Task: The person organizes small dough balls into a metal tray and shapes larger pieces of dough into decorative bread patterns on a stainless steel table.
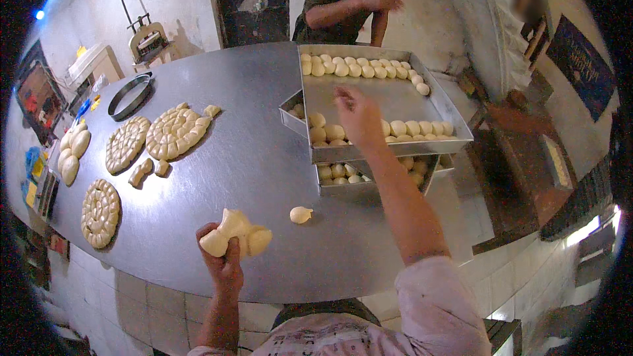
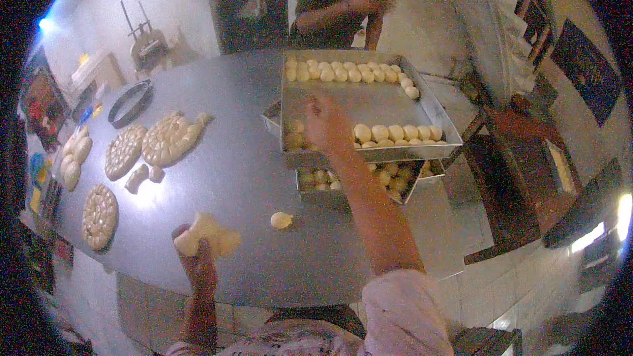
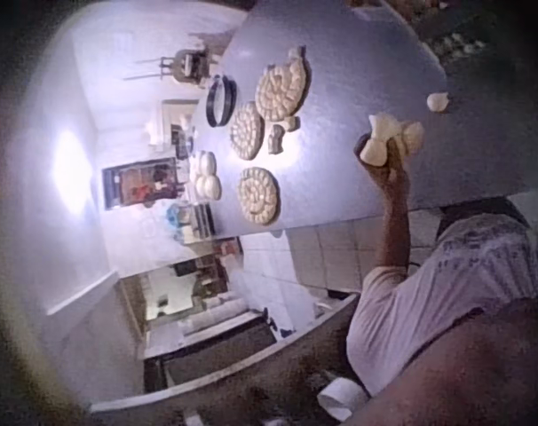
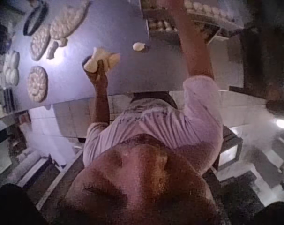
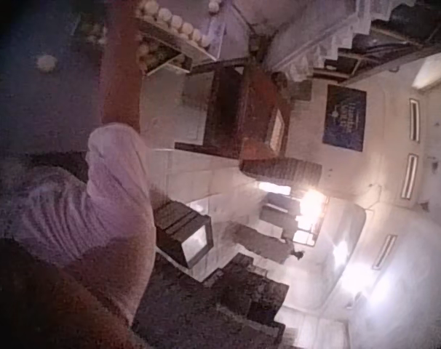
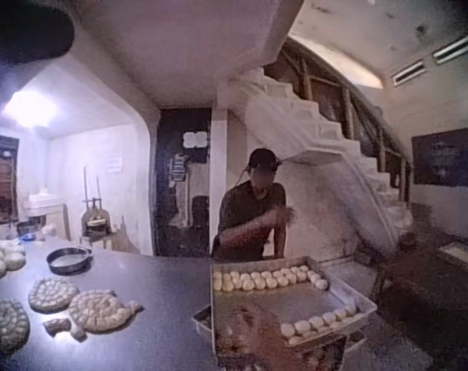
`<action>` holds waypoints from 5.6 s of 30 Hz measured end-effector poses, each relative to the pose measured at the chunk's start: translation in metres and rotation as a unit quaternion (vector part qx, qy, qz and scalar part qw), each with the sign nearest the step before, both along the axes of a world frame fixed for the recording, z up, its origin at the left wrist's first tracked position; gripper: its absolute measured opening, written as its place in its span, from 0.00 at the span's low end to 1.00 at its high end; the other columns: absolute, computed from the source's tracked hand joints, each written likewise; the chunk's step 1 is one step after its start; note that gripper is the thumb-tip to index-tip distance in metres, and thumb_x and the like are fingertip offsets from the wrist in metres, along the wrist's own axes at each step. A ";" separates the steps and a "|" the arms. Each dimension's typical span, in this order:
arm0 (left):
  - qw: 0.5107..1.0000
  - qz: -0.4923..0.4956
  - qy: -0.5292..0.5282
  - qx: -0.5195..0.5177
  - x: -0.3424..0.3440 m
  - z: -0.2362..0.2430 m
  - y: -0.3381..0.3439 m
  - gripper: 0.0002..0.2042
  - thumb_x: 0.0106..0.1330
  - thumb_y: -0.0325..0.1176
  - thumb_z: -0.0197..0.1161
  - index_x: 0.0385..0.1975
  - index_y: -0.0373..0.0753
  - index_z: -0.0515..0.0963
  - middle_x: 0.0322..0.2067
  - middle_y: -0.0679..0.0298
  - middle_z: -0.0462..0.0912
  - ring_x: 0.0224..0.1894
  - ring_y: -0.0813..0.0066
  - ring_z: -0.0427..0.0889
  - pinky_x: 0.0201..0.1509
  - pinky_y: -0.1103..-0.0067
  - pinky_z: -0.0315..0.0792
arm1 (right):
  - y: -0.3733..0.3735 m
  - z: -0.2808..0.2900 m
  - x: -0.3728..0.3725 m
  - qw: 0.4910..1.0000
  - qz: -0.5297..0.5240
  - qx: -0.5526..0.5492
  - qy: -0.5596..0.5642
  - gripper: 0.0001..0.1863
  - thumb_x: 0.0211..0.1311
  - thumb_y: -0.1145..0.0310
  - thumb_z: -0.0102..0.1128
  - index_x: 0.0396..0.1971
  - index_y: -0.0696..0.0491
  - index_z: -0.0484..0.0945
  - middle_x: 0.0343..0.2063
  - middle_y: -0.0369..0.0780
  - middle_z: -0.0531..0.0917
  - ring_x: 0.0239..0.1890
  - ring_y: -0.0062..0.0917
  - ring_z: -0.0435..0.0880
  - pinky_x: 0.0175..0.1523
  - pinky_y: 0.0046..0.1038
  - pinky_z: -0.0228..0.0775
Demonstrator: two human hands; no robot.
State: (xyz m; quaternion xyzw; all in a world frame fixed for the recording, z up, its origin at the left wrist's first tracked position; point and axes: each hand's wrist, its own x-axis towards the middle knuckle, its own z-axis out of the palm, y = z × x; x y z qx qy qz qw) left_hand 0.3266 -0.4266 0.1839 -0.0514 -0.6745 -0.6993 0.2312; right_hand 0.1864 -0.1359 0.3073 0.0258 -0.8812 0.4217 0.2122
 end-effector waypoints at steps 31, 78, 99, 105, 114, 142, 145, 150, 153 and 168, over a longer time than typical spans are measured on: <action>0.901 -0.252 -0.352 -0.037 -0.002 -0.023 0.074 0.12 0.63 0.35 0.53 0.43 0.36 0.69 0.38 0.63 0.74 0.40 0.75 0.73 0.40 0.79 0.69 | 0.204 -0.187 0.205 0.902 -0.338 0.210 -0.169 0.18 0.45 0.64 0.57 0.40 0.53 0.73 0.43 0.46 0.73 0.51 0.41 0.65 0.55 0.45 0.56; 0.905 -0.378 -0.170 -0.097 0.011 0.004 0.048 0.15 0.60 0.28 0.58 0.45 0.40 0.65 0.39 0.62 0.73 0.40 0.74 0.75 0.39 0.80 0.72 | -0.046 -0.079 0.164 0.987 0.158 0.002 -0.004 0.23 0.55 0.69 0.58 0.53 0.52 0.68 0.42 0.40 0.77 0.45 0.27 0.75 0.50 0.28 0.66; 0.893 -0.273 -0.318 -0.164 0.003 -0.025 0.082 0.19 0.57 0.23 0.57 0.46 0.41 0.58 0.34 0.67 0.67 0.39 0.77 0.70 0.42 0.79 0.69 | 0.178 -0.204 0.234 0.931 -0.216 0.277 -0.094 0.13 0.47 0.65 0.58 0.31 0.54 0.71 0.33 0.44 0.73 0.39 0.41 0.69 0.46 0.42 0.59; 0.878 -0.342 -0.327 -0.076 0.023 -0.030 0.119 0.19 0.56 0.23 0.57 0.46 0.41 0.58 0.34 0.67 0.67 0.37 0.77 0.70 0.42 0.78 0.70 | 0.168 -0.215 0.197 0.959 -0.196 0.204 -0.012 0.11 0.46 0.66 0.57 0.29 0.56 0.71 0.33 0.45 0.73 0.38 0.42 0.69 0.49 0.41 0.60; 0.889 -0.339 -0.300 -0.071 0.017 -0.033 0.121 0.25 0.54 0.21 0.58 0.51 0.41 0.57 0.37 0.63 0.69 0.40 0.73 0.72 0.46 0.77 0.70 | 0.190 -0.198 0.195 0.932 -0.232 0.250 -0.126 0.17 0.43 0.69 0.60 0.36 0.56 0.72 0.38 0.47 0.74 0.50 0.42 0.67 0.55 0.40 0.57; 0.925 -0.318 -0.203 -0.047 0.016 -0.001 0.075 0.09 0.60 0.22 0.54 0.38 0.37 0.66 0.39 0.60 0.74 0.39 0.74 0.74 0.43 0.78 0.70 | -0.022 -0.125 0.191 0.952 0.245 -0.068 -0.169 0.25 0.54 0.69 0.58 0.54 0.52 0.67 0.55 0.42 0.69 0.54 0.34 0.69 0.58 0.32 0.61; 0.930 -0.269 -0.251 -0.004 0.004 -0.014 0.061 0.08 0.63 0.28 0.53 0.39 0.37 0.66 0.40 0.58 0.74 0.38 0.70 0.76 0.44 0.77 0.71 | 0.047 -0.141 0.247 0.979 0.082 -0.013 -0.184 0.20 0.53 0.72 0.56 0.48 0.53 0.72 0.48 0.43 0.75 0.50 0.36 0.73 0.53 0.31 0.65; 0.902 -0.290 -0.299 0.110 -0.010 -0.018 0.065 0.10 0.65 0.35 0.51 0.40 0.38 0.65 0.39 0.60 0.74 0.40 0.65 0.77 0.43 0.73 0.72 | 0.151 -0.176 0.273 0.888 -0.204 0.362 -0.198 0.22 0.58 0.56 0.48 0.50 0.51 0.69 0.52 0.48 0.68 0.54 0.46 0.64 0.56 0.47 0.55; 0.870 -0.326 -0.358 0.089 -0.002 -0.033 0.100 0.09 0.65 0.35 0.52 0.40 0.39 0.65 0.36 0.62 0.73 0.40 0.66 0.76 0.40 0.74 0.72 | 0.170 -0.186 0.190 0.923 -0.325 0.192 -0.077 0.24 0.55 0.57 0.51 0.49 0.55 0.68 0.52 0.49 0.67 0.53 0.48 0.63 0.58 0.49 0.50; 0.934 -0.188 -0.303 0.020 0.009 -0.045 0.115 0.13 0.54 0.21 0.61 0.21 0.46 0.63 0.21 0.74 0.64 0.21 0.86 0.61 0.22 0.86 0.57 | 0.152 -0.189 0.203 0.977 -0.123 0.170 -0.043 0.13 0.42 0.66 0.61 0.28 0.56 0.72 0.34 0.46 0.73 0.41 0.43 0.68 0.48 0.41 0.61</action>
